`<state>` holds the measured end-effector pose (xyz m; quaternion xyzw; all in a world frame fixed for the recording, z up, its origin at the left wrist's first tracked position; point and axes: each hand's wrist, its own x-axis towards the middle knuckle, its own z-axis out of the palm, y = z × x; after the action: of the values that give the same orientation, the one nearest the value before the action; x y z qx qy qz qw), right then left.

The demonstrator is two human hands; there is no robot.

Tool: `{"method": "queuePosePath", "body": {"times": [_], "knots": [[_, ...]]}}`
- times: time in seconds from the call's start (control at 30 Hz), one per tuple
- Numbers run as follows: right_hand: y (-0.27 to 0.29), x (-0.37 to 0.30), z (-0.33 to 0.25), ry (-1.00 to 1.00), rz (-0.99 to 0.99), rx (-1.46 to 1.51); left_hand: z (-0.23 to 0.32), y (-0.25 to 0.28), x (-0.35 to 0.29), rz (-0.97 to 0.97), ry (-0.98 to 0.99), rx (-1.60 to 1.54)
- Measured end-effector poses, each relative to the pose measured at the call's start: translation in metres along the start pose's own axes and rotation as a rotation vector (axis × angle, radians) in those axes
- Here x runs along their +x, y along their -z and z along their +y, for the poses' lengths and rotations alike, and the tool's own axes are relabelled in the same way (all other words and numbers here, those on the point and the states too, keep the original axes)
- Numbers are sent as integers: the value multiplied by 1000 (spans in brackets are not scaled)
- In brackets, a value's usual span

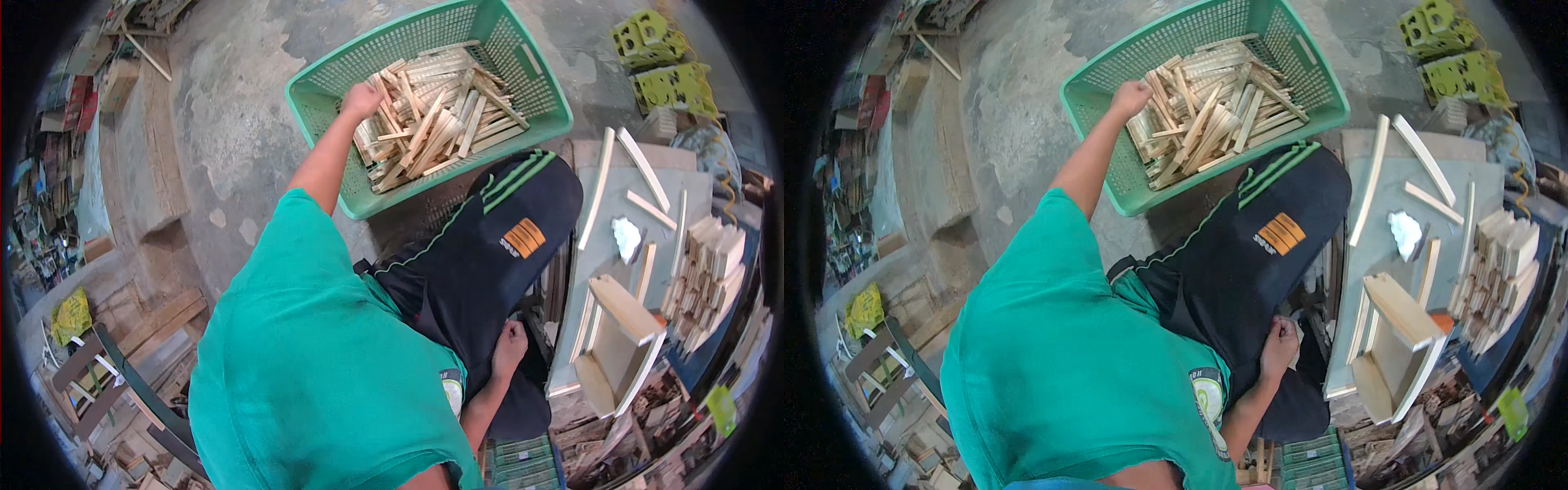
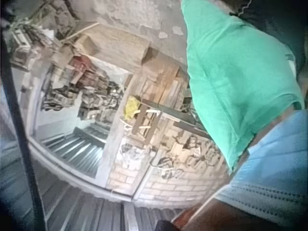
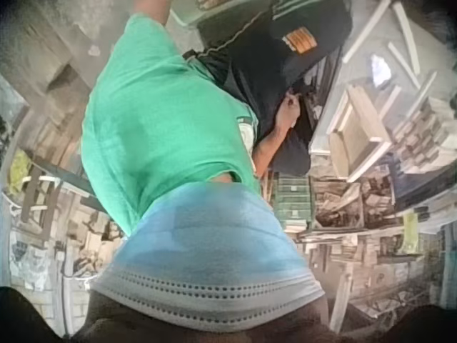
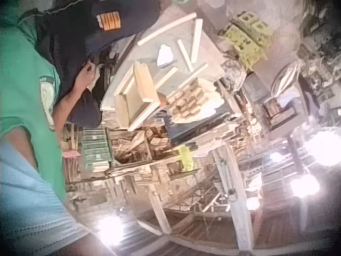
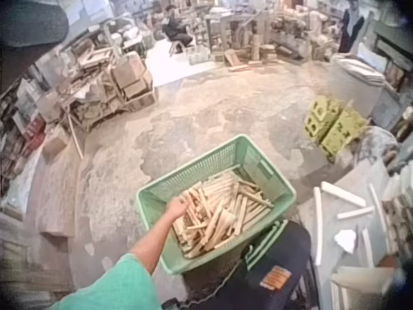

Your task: Assembling small wooden boxes using a pneumatic nail gun in a workshop environment.

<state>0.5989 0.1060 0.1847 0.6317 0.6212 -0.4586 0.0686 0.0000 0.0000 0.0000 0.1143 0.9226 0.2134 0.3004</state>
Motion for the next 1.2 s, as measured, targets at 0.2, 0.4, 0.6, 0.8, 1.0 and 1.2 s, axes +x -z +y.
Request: {"method": "queuePosePath", "body": {"times": [0.2, 0.4, 0.6, 0.8, 1.0, 1.2], "knots": [[-2, 32, 30, 139, -46, -125, -121, -64, 38, -39, 344, -1], [-5, 22, -15, -13, -93, -66, -136, -106, 43, -79, 569, -157], [5, 28, -11, -103, -140, -18, -168, -141, 60, -117, 639, -210], [-3, 19, -25, -92, -104, 61, -128, -130, 64, -119, 691, -189], [6, 23, -12, -82, -131, -90, -119, -146, 71, 77, 779, -194], [4, 21, 1, 20, -97, -81, -155, -150, 71, 97, 677, -634]]}}
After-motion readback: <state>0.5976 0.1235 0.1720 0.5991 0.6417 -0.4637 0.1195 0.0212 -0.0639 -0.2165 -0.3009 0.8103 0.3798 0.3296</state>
